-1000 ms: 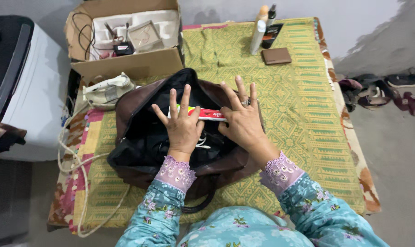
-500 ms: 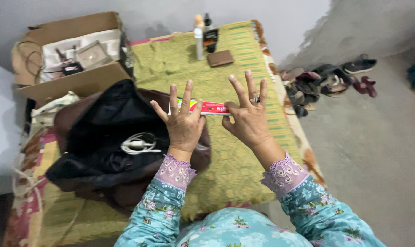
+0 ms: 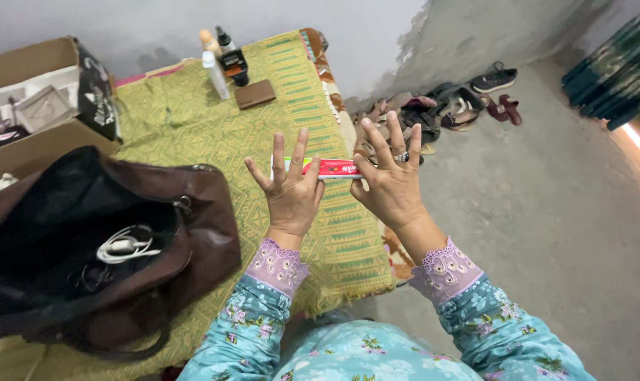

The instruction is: The person unzips a brown handbag and removes several items one by one, placing them on the table. Items include a bottle, a small container, a wallet, and a tube. The person continues to remove items until the bag is mostly empty.

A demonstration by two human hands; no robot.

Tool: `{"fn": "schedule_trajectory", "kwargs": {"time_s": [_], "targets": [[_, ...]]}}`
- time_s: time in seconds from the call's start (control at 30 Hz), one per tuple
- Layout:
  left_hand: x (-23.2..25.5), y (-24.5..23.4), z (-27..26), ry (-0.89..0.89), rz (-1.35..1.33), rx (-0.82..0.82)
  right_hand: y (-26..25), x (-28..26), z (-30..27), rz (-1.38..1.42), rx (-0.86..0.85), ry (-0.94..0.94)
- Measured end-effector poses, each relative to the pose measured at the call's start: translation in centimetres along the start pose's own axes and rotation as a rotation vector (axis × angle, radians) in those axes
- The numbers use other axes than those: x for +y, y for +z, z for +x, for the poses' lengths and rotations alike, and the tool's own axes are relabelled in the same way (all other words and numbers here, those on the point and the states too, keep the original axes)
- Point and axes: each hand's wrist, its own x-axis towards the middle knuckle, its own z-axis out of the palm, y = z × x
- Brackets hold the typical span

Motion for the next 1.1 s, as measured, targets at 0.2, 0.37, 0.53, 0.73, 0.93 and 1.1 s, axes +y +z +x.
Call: {"fn": "schedule_trajectory", "kwargs": {"time_s": [0.2,0.37,0.53,0.73,0.93,1.1], "targets": [[1.3,3.7,3.6,0.037,-0.047,0.021,0.8,4.0,0.7,-0.035,-0.030,0.054],[2.6,7.0,6.5,0.066,-0.094,0.014,1.2,7.5,1.2,-0.065,-0.049,0.098],[3.9,9.4,9.0,0.057,-0.125,0.015,1.7,10.5,2.0,-0.045,-0.052,0.121],[6.0,12.7,11.5,0.006,-0.011,0.028,3.4,16.0,3.2,0.017,-0.066,0.076],[10.4,15.2,14.2,-0.126,0.084,-0.006,4.8,23.4,4.7,0.107,-0.069,-0.051],[14.8,17.3,16.8,-0.218,0.129,-0.018,4.8,29.4,5.6,0.144,-0.087,-0.127]]}}
